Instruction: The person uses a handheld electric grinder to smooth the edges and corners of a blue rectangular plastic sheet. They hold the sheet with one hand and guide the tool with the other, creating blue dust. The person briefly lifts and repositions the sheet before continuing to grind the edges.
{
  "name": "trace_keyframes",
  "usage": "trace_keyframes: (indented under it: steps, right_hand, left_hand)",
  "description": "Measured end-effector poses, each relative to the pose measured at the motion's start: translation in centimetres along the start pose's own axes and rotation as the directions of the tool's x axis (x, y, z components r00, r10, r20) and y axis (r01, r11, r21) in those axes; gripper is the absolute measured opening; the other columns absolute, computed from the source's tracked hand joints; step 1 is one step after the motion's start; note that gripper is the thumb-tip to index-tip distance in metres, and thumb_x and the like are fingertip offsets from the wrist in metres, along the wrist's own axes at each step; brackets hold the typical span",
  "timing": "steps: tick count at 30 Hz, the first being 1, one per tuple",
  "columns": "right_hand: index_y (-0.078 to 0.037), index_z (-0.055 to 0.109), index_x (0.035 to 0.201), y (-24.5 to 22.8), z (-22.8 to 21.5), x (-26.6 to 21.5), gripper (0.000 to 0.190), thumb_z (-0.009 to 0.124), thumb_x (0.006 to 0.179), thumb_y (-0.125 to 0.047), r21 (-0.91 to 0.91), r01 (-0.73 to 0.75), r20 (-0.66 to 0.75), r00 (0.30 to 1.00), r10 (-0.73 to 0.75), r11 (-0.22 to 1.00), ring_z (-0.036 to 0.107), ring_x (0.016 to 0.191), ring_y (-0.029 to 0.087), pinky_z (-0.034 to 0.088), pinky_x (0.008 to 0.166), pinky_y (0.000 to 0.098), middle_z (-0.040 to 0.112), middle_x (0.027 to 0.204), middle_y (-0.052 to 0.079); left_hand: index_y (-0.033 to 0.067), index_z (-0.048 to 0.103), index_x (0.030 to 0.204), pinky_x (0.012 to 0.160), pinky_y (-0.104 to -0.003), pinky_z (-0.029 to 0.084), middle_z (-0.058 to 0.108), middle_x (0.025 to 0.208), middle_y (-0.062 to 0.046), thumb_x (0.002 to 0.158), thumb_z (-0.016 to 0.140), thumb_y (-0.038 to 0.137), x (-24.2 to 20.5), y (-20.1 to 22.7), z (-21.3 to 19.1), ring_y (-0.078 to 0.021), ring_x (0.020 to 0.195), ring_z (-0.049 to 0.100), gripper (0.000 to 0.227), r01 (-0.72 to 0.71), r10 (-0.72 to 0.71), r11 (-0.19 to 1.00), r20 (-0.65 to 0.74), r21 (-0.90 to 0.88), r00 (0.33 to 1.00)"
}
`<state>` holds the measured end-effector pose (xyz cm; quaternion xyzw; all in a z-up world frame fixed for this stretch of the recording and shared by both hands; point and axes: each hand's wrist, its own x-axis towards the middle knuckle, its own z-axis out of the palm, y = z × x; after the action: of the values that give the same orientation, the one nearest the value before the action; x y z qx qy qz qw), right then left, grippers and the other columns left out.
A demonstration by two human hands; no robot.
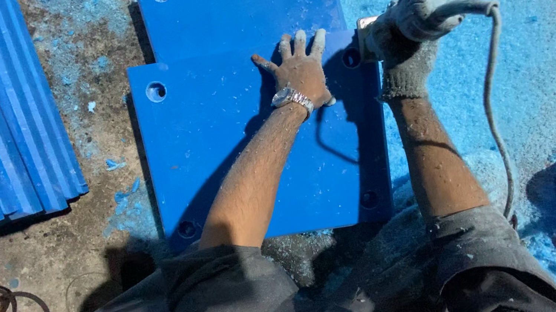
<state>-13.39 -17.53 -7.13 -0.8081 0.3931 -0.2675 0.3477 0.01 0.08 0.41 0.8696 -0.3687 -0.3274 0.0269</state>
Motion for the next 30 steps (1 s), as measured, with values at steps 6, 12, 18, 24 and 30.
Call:
trace_keyframes:
  steps: [6, 12, 18, 24, 30]
  right_hand:
    - [-0.008, 0.07, 0.126, -0.2, 0.5, 1.7, 0.035, 0.082, 0.099, -0.027, 0.077, 0.181, -0.074, 0.982, -0.175, 0.981, 0.071, 0.109, 0.021, 0.058, 0.096, 0.0419, 0.074, 0.118, 0.007]
    - [-0.008, 0.063, 0.109, -0.2, -0.1, 2.8, 0.034, 0.08, 0.083, -0.021, 0.426, -0.403, 0.046, 0.904, 0.426, 0.81, 0.069, 0.076, 0.024, 0.055, 0.062, 0.0376, 0.07, 0.09, 0.01]
    - [0.009, 0.065, 0.117, 0.1, -5.2, -2.0, 0.026, 0.073, 0.092, 0.008, 0.955, -0.188, 0.103, 0.934, 0.342, 0.227, 0.071, 0.103, 0.025, 0.06, 0.099, 0.0355, 0.074, 0.11, 0.015]
    - [0.002, 0.058, 0.133, 0.2, -14.3, -8.9, 0.048, 0.072, 0.087, 0.001, 0.976, -0.199, 0.216, 0.942, 0.258, -0.09, 0.064, 0.126, 0.031, 0.046, 0.123, 0.0459, 0.066, 0.126, 0.016]
    - [-0.008, 0.053, 0.143, -0.7, -19.6, -13.4, 0.062, 0.073, 0.085, -0.001, 0.996, -0.088, 0.085, 0.964, 0.25, -0.001, 0.057, 0.137, 0.031, 0.042, 0.127, 0.0471, 0.062, 0.136, 0.014]
  left_hand:
    - [0.0332, 0.013, 0.16, 0.105, -0.093, 0.003, 0.017, 0.168, -0.008, 0.057, 0.096, 0.054, 0.0, 0.1, -0.3, -0.0378, 0.154, 0.01, 0.134, 0.001, -0.001, 1.0, 0.005, 0.003, 1.0]
    - [0.0302, 0.013, 0.161, 0.105, -0.092, 0.003, 0.018, 0.167, -0.009, 0.059, 0.095, 0.055, -0.4, -0.2, -0.3, -0.0357, 0.154, 0.012, 0.133, -0.033, 0.033, 0.999, -0.011, 0.007, 0.999]
    - [0.0201, 0.038, 0.151, 0.113, -0.083, 0.004, 0.026, 0.164, -0.013, 0.076, 0.081, 0.062, -1.0, 0.0, 4.0, -0.0348, 0.153, 0.016, 0.096, -0.232, 0.233, 0.972, -0.289, 0.037, 0.929]
    - [0.0007, 0.042, 0.146, 0.125, -0.068, 0.005, 0.034, 0.154, -0.017, 0.078, 0.08, 0.062, -1.2, 4.3, 9.1, -0.0386, 0.149, 0.022, 0.099, -0.341, 0.255, 0.935, -0.486, -0.095, 0.836]
    - [-0.0097, 0.037, 0.147, 0.125, -0.06, 0.004, 0.03, 0.158, -0.026, 0.073, 0.078, 0.038, -0.3, 9.5, 10.9, -0.0407, 0.154, 0.01, 0.096, -0.056, 0.062, 0.998, -0.478, 0.028, 0.876]
